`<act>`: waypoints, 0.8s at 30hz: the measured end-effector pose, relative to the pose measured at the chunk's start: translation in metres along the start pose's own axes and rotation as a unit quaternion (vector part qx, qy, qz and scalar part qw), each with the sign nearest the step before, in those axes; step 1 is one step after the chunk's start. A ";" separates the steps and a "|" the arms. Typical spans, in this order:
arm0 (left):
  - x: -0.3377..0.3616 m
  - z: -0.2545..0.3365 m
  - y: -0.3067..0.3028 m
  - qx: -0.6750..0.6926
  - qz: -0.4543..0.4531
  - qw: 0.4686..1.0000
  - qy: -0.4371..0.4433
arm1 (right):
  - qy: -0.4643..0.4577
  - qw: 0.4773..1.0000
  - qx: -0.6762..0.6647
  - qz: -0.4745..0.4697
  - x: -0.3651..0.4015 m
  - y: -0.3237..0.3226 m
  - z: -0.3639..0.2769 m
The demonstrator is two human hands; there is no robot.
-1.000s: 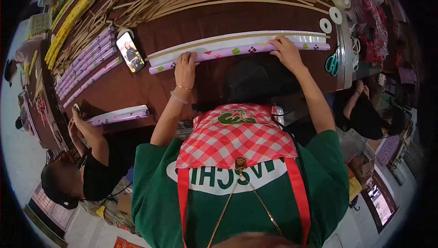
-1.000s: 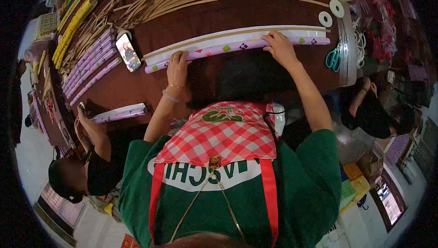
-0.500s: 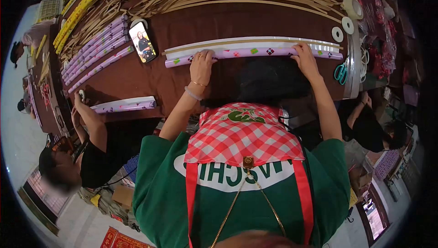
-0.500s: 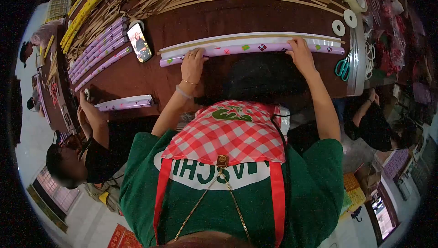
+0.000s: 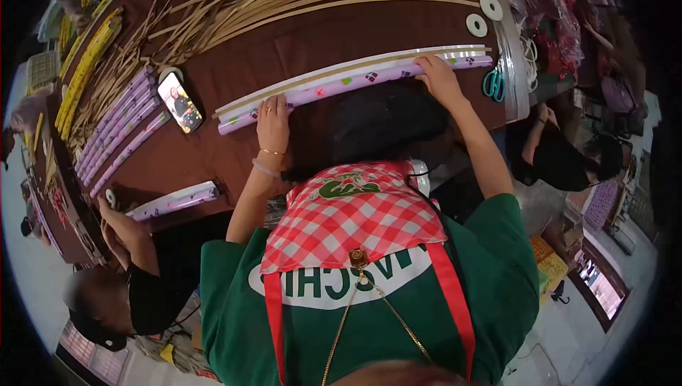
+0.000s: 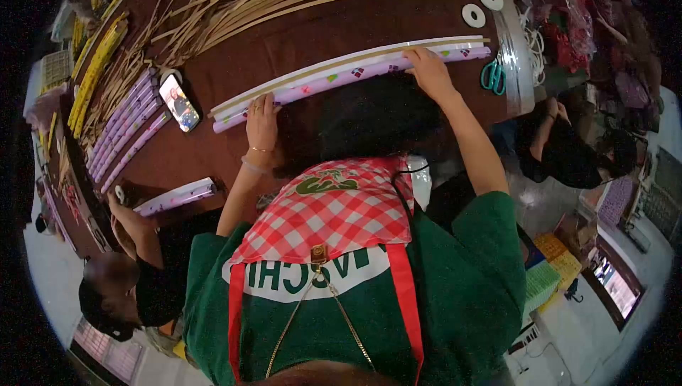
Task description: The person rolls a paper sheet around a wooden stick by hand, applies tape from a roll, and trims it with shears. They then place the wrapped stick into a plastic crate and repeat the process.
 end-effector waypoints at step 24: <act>-0.009 -0.001 -0.022 0.065 0.014 0.998 -0.009 | -0.010 0.995 -0.086 0.038 0.013 -0.012 0.020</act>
Point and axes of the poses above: each hand's wrist, its own x-axis away from the middle knuckle, its own y-axis out of the palm, z = x × y, the point moved 2 cm from there along -x, towards the middle knuckle, and after that the axes turned 14 degrees about -x, right-handed, at the moved point
